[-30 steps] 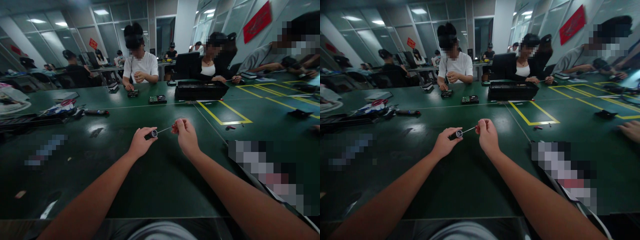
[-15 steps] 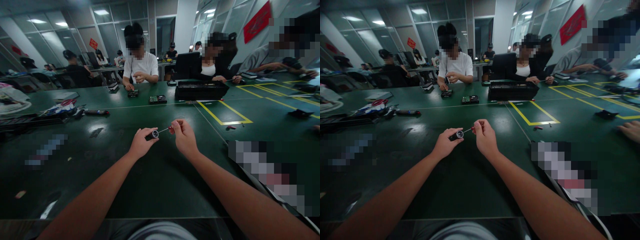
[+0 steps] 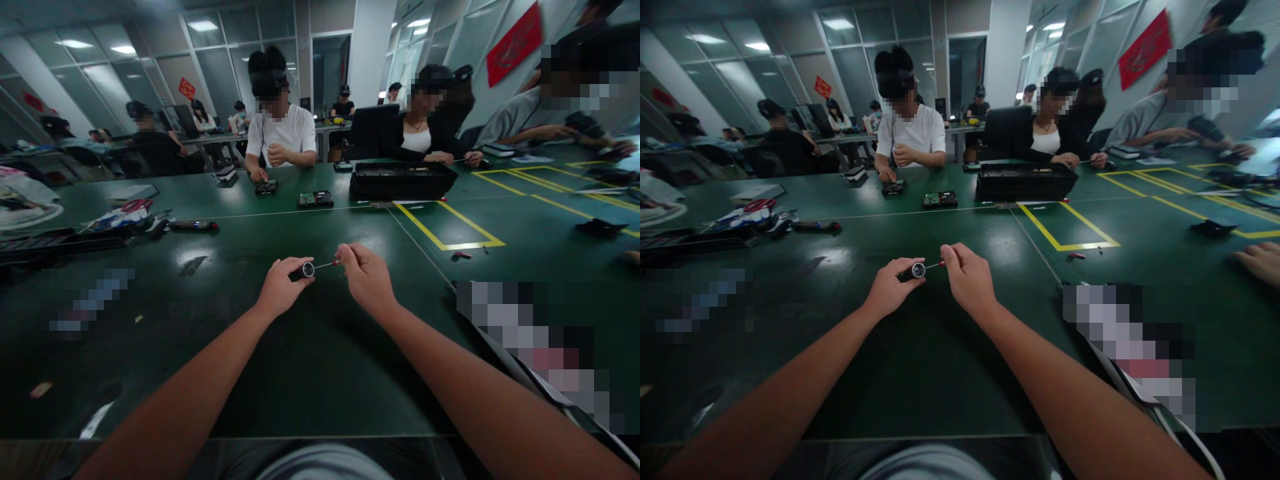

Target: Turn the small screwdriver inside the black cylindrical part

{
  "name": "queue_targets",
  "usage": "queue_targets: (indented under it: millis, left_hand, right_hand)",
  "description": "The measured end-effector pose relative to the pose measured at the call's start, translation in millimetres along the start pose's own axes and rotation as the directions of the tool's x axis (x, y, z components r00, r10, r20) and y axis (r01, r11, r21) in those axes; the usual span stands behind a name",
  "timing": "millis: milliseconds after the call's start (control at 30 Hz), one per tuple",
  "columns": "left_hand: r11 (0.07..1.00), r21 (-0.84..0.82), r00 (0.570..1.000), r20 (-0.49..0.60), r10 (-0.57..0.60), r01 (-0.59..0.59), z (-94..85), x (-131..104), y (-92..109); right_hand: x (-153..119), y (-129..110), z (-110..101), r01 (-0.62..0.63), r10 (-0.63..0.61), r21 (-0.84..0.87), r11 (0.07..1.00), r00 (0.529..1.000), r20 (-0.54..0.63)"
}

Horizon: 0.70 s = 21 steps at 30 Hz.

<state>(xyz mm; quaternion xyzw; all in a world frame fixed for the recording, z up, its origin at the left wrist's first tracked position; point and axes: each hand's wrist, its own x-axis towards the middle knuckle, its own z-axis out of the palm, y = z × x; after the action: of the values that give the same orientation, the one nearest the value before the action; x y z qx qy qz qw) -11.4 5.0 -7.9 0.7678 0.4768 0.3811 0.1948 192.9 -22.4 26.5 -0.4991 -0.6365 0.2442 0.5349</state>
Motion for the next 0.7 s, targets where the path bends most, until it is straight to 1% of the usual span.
queue_targets:
  millis: [133, 300, 367, 433, 500, 600, 667, 700]
  left_hand:
    - [1.0, 0.004, 1.0, 0.018, -0.016, 0.016, -0.3, -0.2, 1.7]
    - [1.0, 0.016, 1.0, 0.025, -0.016, 0.015, -0.6, -0.2, 0.8]
    - [1.0, 0.021, 0.999, 0.037, -0.015, 0.014, 0.1, -0.1, 0.1]
    - [1.0, 0.017, 0.999, 0.039, -0.011, 0.01, 0.8, 0.0, -0.1]
    - [1.0, 0.011, 0.999, 0.036, -0.012, 0.012, 0.9, 0.1, 0.5]
    - [1.0, -0.004, 0.999, 0.03, -0.024, 0.024, -0.3, -0.1, 3.0]
    - [1.0, -0.009, 1.0, 0.027, -0.01, 0.01, -1.8, -0.2, 5.3]
    - [1.0, -0.006, 1.0, 0.026, 0.008, -0.008, -2.4, -0.2, 6.3]
  right_hand:
    - [0.2, 1.4, 0.6, 0.007, -0.007, -0.014, 1.0, 1.0, 0.007]
    - [0.7, 1.3, -1.3, 0.019, -0.018, -0.022, 1.0, 0.998, 0.059]
    - [0.4, 0.4, -1.4, 0.012, -0.01, -0.045, 0.999, 0.998, 0.057]
    - [0.2, -0.8, -1.0, -0.002, 0.003, -0.031, 1.0, 0.999, 0.035]
    - [0.5, -1.7, 0.1, -0.033, 0.033, 0.028, 0.999, 0.999, 0.015]
    - [3.7, 0.4, 2.7, -0.092, 0.095, 0.167, 0.982, 0.995, -0.012]
    - [8.1, 5.2, 4.4, -0.166, 0.179, 0.297, 0.94, 0.984, -0.014]
    - [10.7, 8.4, 4.9, -0.227, 0.247, 0.382, 0.896, 0.969, -0.004]
